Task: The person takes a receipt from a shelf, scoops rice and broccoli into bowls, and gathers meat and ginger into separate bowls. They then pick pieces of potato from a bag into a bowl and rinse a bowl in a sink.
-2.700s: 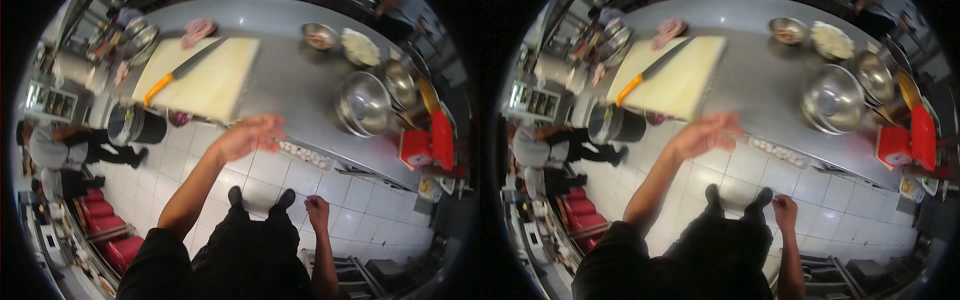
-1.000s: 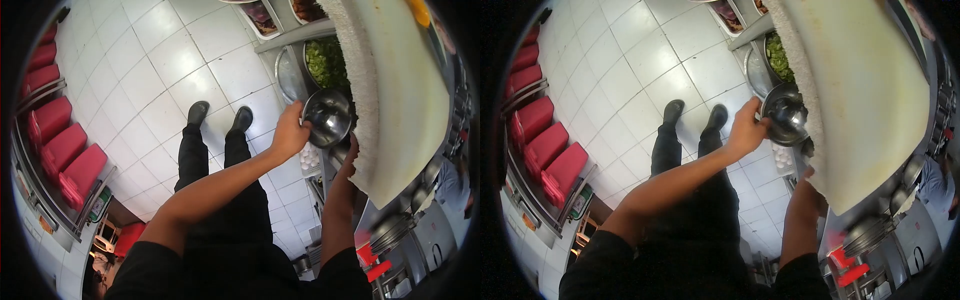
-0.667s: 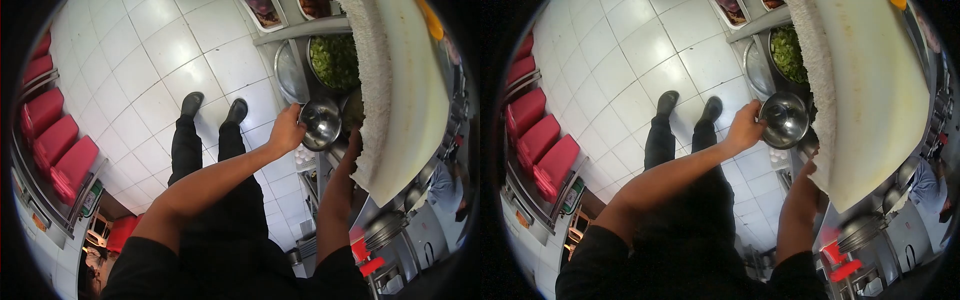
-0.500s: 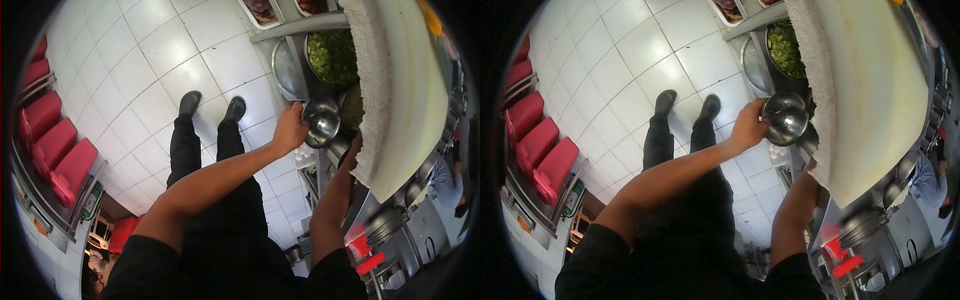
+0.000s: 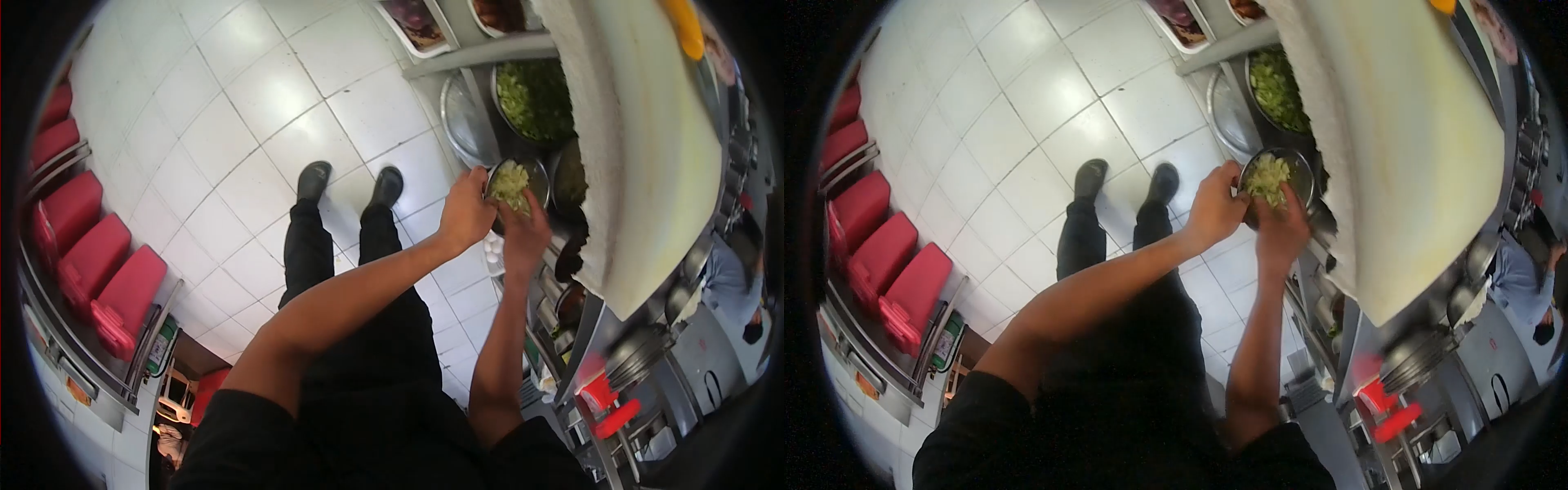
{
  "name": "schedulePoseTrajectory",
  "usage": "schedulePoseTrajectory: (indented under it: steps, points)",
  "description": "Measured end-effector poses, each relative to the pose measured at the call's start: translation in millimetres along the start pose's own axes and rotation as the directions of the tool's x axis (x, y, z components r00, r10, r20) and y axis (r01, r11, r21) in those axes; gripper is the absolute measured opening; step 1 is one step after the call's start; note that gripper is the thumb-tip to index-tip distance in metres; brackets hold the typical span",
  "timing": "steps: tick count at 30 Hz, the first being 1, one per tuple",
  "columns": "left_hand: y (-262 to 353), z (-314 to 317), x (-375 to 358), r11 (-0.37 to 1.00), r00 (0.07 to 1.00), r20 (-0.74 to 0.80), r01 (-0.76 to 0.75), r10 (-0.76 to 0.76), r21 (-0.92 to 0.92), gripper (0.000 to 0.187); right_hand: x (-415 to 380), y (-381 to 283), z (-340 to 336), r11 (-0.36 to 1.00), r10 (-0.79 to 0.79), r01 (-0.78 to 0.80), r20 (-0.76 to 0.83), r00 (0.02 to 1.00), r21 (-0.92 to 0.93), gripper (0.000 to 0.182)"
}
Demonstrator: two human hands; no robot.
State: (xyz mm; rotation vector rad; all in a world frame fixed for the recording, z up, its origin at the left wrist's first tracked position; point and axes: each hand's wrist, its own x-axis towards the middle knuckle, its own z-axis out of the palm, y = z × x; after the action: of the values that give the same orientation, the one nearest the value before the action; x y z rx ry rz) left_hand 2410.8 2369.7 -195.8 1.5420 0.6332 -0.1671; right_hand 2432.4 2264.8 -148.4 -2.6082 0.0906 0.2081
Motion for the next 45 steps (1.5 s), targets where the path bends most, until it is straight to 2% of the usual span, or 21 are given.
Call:
schedulePoseTrajectory:
  steps: [1,3,4,6,9,12,15,17,19,22,23,26,29,31,33,35,38,40,42,44,45]
  points:
    - [-3,-8,1,1.000,1.000,-0.015,0.006,-0.006,0.023,0.017,4,-1,1,0.996,0.050,-0.049,-0.007,0.999,0.078,0.033]
    - [-11,-23,2,0.994,0.999,0.020,0.043,-0.041,-0.102,0.019,9,-7,-5,0.965,0.163,-0.155,-0.019,0.986,0.210,0.027]
    - [-13,-27,5,0.984,0.998,0.041,0.057,-0.051,-0.172,0.020,12,-15,-5,0.963,0.200,-0.207,0.055,0.978,0.173,0.025]
    - [-11,-35,7,0.989,0.998,0.022,0.055,-0.053,-0.135,0.015,20,-37,0,0.953,0.269,-0.291,0.198,0.943,0.089,0.021]
    - [-4,-49,12,0.995,0.999,-0.021,0.036,-0.038,-0.096,0.013,25,-56,3,0.997,-0.020,0.028,0.122,0.992,-0.066,0.022]
    - [2,-58,13,0.993,0.998,-0.029,0.046,-0.049,-0.107,0.013,38,-66,5,0.985,0.011,0.025,0.210,0.978,-0.170,0.029]
    - [5,-71,19,0.999,0.995,-0.100,-0.030,0.027,-0.023,0.016,79,-85,2,0.959,0.246,-0.219,0.144,0.959,-0.178,0.048]
    - [4,-77,15,0.999,0.992,-0.116,-0.037,0.039,0.018,0.017,129,-61,23,0.986,0.128,-0.135,0.067,0.989,0.098,0.072]
    - [2,-83,16,1.000,0.994,-0.110,0.002,-0.001,0.007,0.018,178,-49,43,0.966,-0.117,0.141,0.121,0.986,-0.215,0.089]
    - [-7,-90,14,0.997,0.995,-0.082,0.043,-0.048,-0.069,0.020,191,-67,57,0.890,-0.026,0.123,0.221,0.975,-0.439,0.093]
    - [-9,-91,12,0.994,0.994,-0.072,0.077,-0.083,-0.079,0.020,192,-56,65,0.901,-0.113,0.162,0.141,0.984,-0.403,0.078]
    - [-9,-93,16,0.986,0.990,-0.054,0.124,-0.131,-0.113,0.020,208,-20,75,0.772,-0.284,0.272,0.071,0.956,-0.574,0.058]
    - [-10,-92,19,0.984,0.991,-0.057,0.111,-0.120,-0.140,0.020,211,-1,72,0.910,-0.127,0.110,-0.016,0.992,-0.401,0.040]
    - [-9,-91,21,0.984,0.992,-0.054,0.109,-0.118,-0.144,0.020,206,-11,60,0.913,-0.004,-0.007,-0.027,1.000,-0.407,0.038]
    - [-9,-88,21,0.985,0.991,-0.055,0.110,-0.118,-0.136,0.020,208,3,53,0.937,0.019,-0.029,-0.032,0.999,-0.349,0.038]
    - [-10,-86,23,0.985,0.991,-0.059,0.111,-0.119,-0.130,0.019,230,58,45,0.973,-0.066,0.054,-0.044,0.997,-0.224,0.041]
    - [-13,-77,25,0.985,0.992,-0.061,0.103,-0.112,-0.135,0.019,177,22,24,0.969,-0.001,-0.055,-0.225,0.974,-0.243,0.042]
    - [-14,-74,26,0.984,0.992,-0.072,0.090,-0.102,-0.152,0.018,131,-18,8,0.987,0.091,-0.118,-0.240,0.966,-0.104,0.044]
    - [-13,-75,24,0.991,0.996,-0.071,0.052,-0.061,-0.122,0.014,84,-56,0,0.964,0.218,-0.195,-0.121,0.968,0.182,0.046]
    - [-7,-82,21,0.997,0.997,-0.074,0.008,-0.014,-0.082,0.014,44,-58,19,0.894,0.129,-0.071,-0.102,0.986,0.442,0.030]
    - [-3,-87,17,0.998,0.998,-0.066,-0.008,0.004,-0.057,0.013,26,-69,28,0.957,-0.085,0.111,-0.107,0.991,0.267,0.024]
